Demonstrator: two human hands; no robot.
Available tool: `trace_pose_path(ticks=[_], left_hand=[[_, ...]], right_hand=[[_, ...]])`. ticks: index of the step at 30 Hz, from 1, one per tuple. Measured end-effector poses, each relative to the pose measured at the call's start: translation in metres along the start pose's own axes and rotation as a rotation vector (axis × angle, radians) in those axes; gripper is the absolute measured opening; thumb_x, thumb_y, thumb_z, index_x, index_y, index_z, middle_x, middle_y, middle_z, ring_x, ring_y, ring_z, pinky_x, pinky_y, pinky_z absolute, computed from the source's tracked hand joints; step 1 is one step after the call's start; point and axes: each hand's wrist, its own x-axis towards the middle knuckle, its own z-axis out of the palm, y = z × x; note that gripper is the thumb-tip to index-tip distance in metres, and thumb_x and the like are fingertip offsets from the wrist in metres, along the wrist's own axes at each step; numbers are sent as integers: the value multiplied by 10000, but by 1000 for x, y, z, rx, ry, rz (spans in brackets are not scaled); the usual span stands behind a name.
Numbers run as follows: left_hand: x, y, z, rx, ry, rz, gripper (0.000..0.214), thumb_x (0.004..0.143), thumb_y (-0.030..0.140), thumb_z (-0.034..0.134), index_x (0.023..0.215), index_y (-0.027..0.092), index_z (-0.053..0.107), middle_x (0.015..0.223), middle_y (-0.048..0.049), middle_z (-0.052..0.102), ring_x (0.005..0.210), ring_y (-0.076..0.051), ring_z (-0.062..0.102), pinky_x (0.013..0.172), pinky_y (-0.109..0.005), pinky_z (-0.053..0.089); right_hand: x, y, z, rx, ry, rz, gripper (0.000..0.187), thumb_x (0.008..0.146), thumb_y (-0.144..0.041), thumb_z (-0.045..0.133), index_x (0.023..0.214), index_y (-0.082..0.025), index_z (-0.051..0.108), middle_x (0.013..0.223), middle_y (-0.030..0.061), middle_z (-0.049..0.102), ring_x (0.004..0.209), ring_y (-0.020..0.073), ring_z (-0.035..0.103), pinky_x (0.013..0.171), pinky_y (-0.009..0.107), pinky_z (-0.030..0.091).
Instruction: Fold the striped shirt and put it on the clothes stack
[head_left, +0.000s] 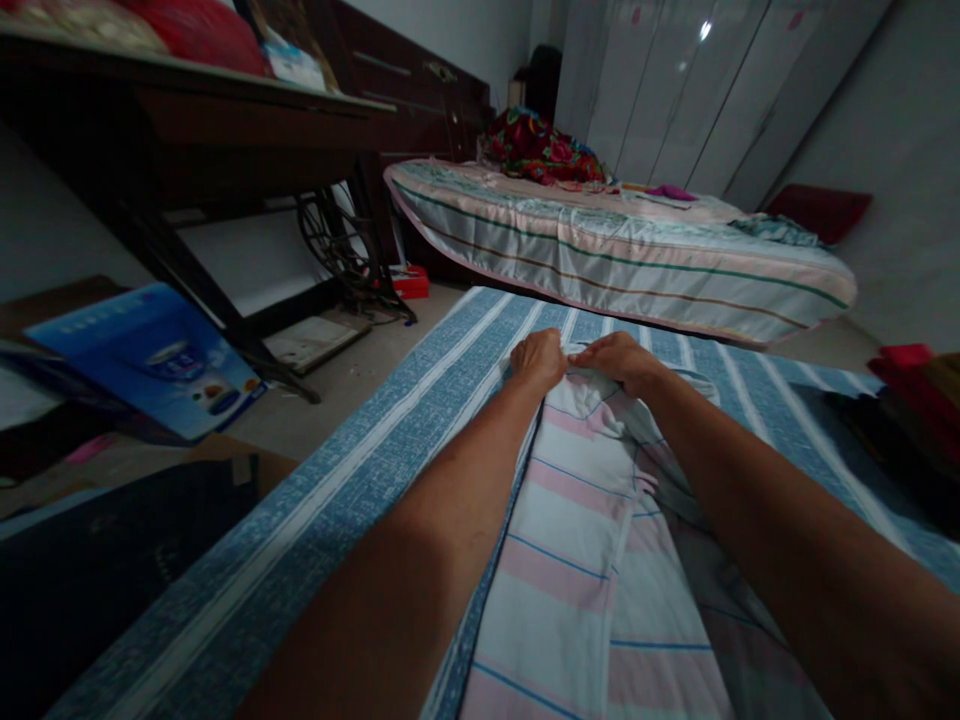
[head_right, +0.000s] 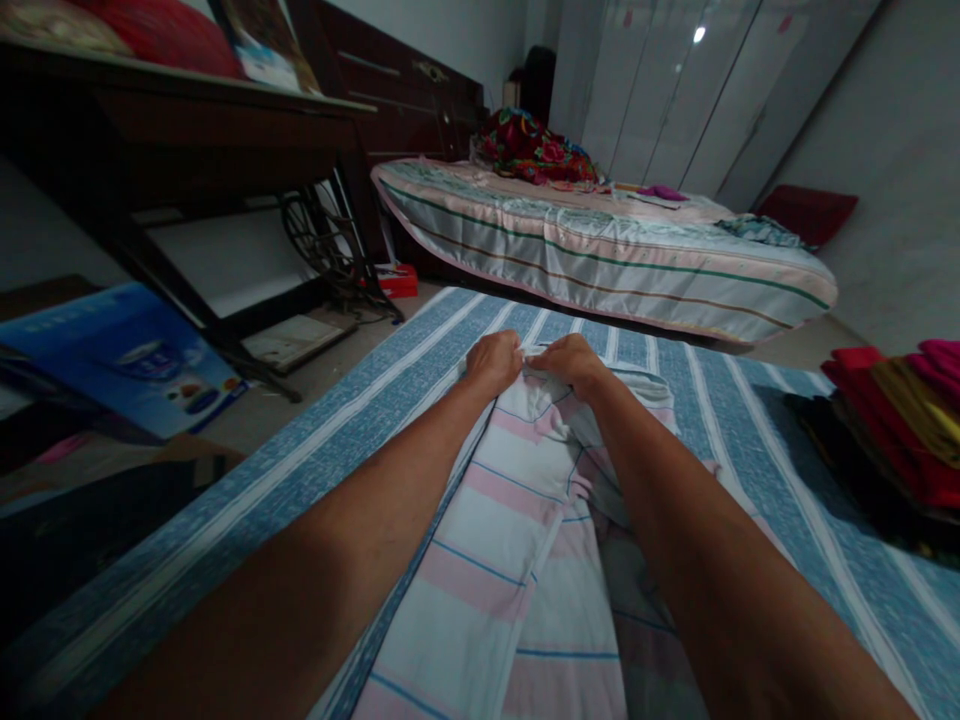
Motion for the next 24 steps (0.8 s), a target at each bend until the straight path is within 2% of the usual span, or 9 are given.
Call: trace_pose_path(ticks=[6, 10, 13, 15, 17, 19, 21, 22, 24], left_hand=[[-9, 7, -10, 224, -58, 63, 250, 853, 236, 457, 1053, 155, 584, 1018, -137, 660, 995, -261, 615, 791, -343, 478], [-10, 7, -10, 275, -51, 69, 244, 856, 241, 470, 1060, 144, 563, 1004, -143, 660, 978, -255, 625, 782, -337, 485], [-10, 6, -9, 286, -42, 86, 251, 862, 237, 460, 1070, 129, 551, 1004, -154, 658, 977, -262, 624, 780, -347, 486], [-9, 5, -8, 284, -30, 95, 258, 863, 229, 452, 1078, 125, 548, 1009, -155, 658, 975, -264, 624, 778, -351, 485], [-7, 3, -7, 273, -18, 90, 261, 861, 224, 447, 1081, 131, 553, 1014, -151, 659, 973, -264, 624, 776, -350, 483], [-5, 1, -6, 255, -17, 74, 263, 862, 220, 435, 1078, 148, 564, 1019, -141, 661, 978, -256, 622, 776, -341, 478], [-2, -1, -5, 236, -29, 53, 258, 864, 222, 420, 1056, 170, 585, 1022, -125, 664, 981, -241, 619, 773, -322, 472], [0, -3, -4, 225, -36, 44, 254, 864, 235, 421, 1038, 181, 598, 1023, -117, 666, 981, -236, 618, 770, -313, 470], [3, -6, -3, 200, -39, 19, 243, 851, 287, 451, 1004, 199, 618, 1016, -101, 671, 977, -232, 617, 767, -305, 467]], right_hand=[[3, 1, 1, -360, 137, -114, 92, 587, -201, 717, 591, -149, 641, 553, -9, 543, 608, 128, 521, 524, 200, 348], [1, -2, 4, -715, 208, -144, 205, 672, -345, 666, 785, -176, 693, 799, 57, 647, 791, 193, 593, 642, 243, 420], [-6, -5, 1, -815, 219, -141, 314, 729, -425, 620, 893, -166, 683, 903, 87, 651, 861, 215, 601, 685, 260, 438], [-15, -7, -1, -887, 251, -154, 312, 785, -417, 574, 937, -160, 664, 941, 106, 646, 892, 228, 598, 710, 279, 442], [-28, -10, -1, -974, 284, -241, 271, 844, -361, 512, 973, -161, 641, 979, 118, 636, 922, 238, 589, 736, 299, 438], [-41, -13, 2, -1045, 263, -425, 242, 879, -298, 453, 1006, -172, 617, 1021, 112, 621, 954, 238, 574, 764, 309, 427], [-51, -13, 8, -1077, 180, -610, 239, 894, -253, 413, 1035, -189, 595, 1038, 87, 611, 972, 226, 562, 786, 304, 413], [-54, -12, 11, -1083, 135, -659, 241, 897, -246, 405, 1046, -191, 587, 1033, 80, 609, 970, 218, 560, 791, 298, 407], [-56, -9, 14, -1091, 60, -648, 248, 914, -276, 390, 1042, -180, 579, 1006, 79, 610, 942, 211, 565, 783, 293, 402]])
